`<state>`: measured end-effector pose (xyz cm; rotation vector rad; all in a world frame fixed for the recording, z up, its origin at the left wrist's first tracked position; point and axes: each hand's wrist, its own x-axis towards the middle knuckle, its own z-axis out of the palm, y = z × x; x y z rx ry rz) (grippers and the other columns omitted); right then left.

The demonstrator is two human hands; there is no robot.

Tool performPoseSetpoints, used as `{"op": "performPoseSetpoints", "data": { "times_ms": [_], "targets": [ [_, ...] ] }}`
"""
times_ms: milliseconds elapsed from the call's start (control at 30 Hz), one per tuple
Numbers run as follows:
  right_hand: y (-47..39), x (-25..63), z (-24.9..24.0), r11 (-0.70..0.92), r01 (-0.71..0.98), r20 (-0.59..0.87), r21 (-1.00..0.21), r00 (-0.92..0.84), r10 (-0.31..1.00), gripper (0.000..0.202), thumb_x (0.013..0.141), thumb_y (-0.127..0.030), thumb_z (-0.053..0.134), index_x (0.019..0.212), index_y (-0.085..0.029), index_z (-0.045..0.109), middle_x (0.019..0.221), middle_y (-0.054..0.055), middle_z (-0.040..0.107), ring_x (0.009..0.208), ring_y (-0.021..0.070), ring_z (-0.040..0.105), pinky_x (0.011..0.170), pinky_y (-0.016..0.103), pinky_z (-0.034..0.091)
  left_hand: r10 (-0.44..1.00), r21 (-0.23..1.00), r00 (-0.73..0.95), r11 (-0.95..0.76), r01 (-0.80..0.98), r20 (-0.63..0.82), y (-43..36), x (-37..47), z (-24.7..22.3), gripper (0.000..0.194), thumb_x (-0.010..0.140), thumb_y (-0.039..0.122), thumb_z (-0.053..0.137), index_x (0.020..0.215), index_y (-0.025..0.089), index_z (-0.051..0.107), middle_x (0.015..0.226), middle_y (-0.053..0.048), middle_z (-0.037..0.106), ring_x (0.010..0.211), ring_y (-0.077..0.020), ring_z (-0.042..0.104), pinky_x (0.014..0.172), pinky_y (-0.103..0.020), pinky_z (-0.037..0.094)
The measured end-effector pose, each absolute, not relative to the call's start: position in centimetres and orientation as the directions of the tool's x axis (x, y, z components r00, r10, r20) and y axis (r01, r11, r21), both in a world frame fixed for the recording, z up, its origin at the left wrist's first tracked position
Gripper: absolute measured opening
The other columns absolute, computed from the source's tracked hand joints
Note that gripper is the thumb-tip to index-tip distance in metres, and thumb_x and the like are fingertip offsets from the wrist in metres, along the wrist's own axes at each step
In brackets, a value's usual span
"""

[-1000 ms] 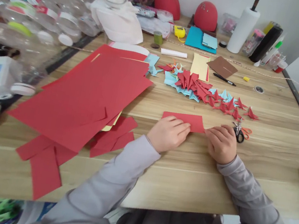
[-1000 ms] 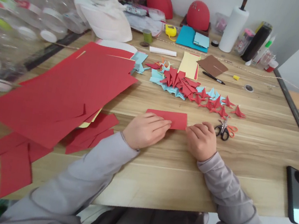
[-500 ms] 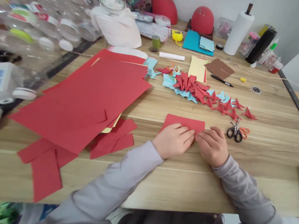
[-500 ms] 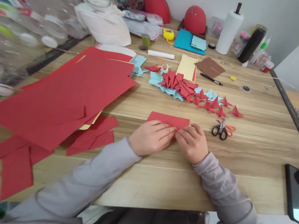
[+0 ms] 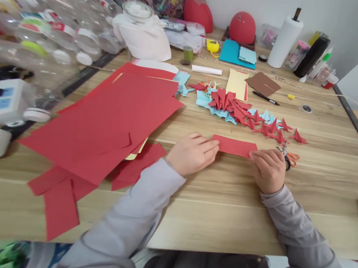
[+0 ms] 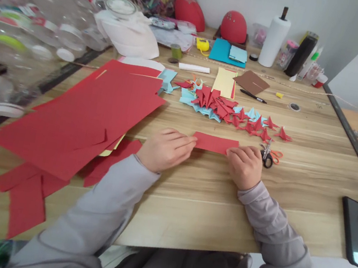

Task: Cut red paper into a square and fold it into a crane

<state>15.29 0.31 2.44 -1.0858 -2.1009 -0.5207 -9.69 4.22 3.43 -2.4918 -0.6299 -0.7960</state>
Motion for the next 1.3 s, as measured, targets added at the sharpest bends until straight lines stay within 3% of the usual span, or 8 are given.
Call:
{"op": "performPoseSetpoints", "data": {
  "times_ms": [200, 433, 567, 733, 933, 1133, 1300],
  "targets": [
    [0.4, 14.8, 2.5, 0.547, 0.837, 0.763, 0.001, -0.354, 0.541, 0.007, 0.081, -0.014, 0.062, 0.078, -0.02, 0.065, 0.078, 0.0, 0.074, 0.074, 0.0153, 0.065, 0.073, 0.03, 0.042, 0.369, -0.253, 0.687, -0.738, 0.626, 0.626, 4.9, -11.3, 3.7, 0.018, 0.084, 0.016, 0.05, 0.091, 0.015, 0.066, 0.089, -0.004, 0.073, 0.072, -0.0161, 0.065, 0.06, -0.032, 0.043],
    [0.6, 15.7, 2.4, 0.504, 0.862, 0.795, -0.049, -0.272, 0.542, 0.006, 0.08, -0.014, 0.063, 0.079, -0.019, 0.065, 0.079, 0.003, 0.074, 0.074, 0.0163, 0.065, 0.071, 0.031, 0.043, 0.502, -0.13, 0.557, -0.655, 0.745, 0.661, 4.9, -12.4, 4.0, 0.023, 0.084, 0.016, 0.046, 0.092, 0.016, 0.068, 0.095, -0.008, 0.073, 0.073, -0.0195, 0.066, 0.064, -0.035, 0.045],
    [0.5, 14.9, 2.4, 0.564, 0.825, 0.755, -0.039, -0.345, 0.558, 0.008, 0.081, -0.015, 0.062, 0.077, -0.021, 0.065, 0.078, 0.001, 0.074, 0.074, 0.0153, 0.065, 0.073, 0.031, 0.043, 0.414, -0.114, 0.588, -0.744, 0.659, 0.696, 4.0, -10.2, 3.9, 0.023, 0.084, 0.021, 0.052, 0.1, 0.014, 0.066, 0.105, -0.009, 0.07, 0.092, -0.0227, 0.064, 0.077, -0.037, 0.048],
    [0.4, 14.3, 2.4, 0.591, 0.805, 0.746, -0.041, -0.369, 0.555, 0.009, 0.082, -0.014, 0.061, 0.078, -0.02, 0.065, 0.078, 0.001, 0.074, 0.074, 0.0146, 0.065, 0.073, 0.031, 0.043, 0.334, -0.132, 0.699, -0.843, 0.522, 0.632, 3.3, -7.9, 3.1, 0.021, 0.086, 0.027, 0.052, 0.096, 0.015, 0.066, 0.101, -0.008, 0.071, 0.09, -0.021, 0.064, 0.082, -0.038, 0.048],
    [0.1, 14.0, 2.3, 0.597, 0.802, 0.725, -0.03, -0.394, 0.565, 0.008, 0.082, -0.017, 0.062, 0.087, -0.02, 0.067, 0.083, 0.002, 0.074, 0.08, 0.0167, 0.064, 0.08, 0.034, 0.041, 0.302, -0.203, 0.706, -0.821, 0.534, 0.64, 3.1, -7.4, 2.7, 0.023, 0.088, 0.011, 0.043, 0.088, 0.015, 0.066, 0.09, -0.008, 0.072, 0.08, -0.017, 0.064, 0.072, -0.033, 0.048],
    [-0.3, 12.8, 2.0, 0.679, 0.73, 0.616, 0.075, -0.57, 0.544, 0.021, 0.084, -0.011, 0.053, 0.093, -0.023, 0.068, 0.089, 0.001, 0.074, 0.083, 0.0157, 0.062, 0.087, 0.035, 0.04, 0.27, -0.234, 0.745, -0.837, 0.495, 0.61, 2.3, -6.2, 2.8, 0.022, 0.088, 0.011, 0.044, 0.08, 0.012, 0.065, 0.084, -0.01, 0.071, 0.074, -0.0164, 0.063, 0.066, -0.032, 0.046],
    [0.0, 13.7, 2.1, 0.66, 0.749, 0.674, 0.058, -0.517, 0.528, 0.018, 0.082, -0.013, 0.055, 0.09, -0.022, 0.068, 0.085, 0.001, 0.074, 0.081, 0.0165, 0.063, 0.085, 0.037, 0.04, 0.295, -0.209, 0.727, -0.831, 0.516, 0.62, 2.7, -7.2, 2.9, 0.024, 0.087, 0.01, 0.043, 0.085, 0.016, 0.066, 0.092, -0.008, 0.072, 0.079, -0.0166, 0.065, 0.065, -0.032, 0.046]
  ]
}}
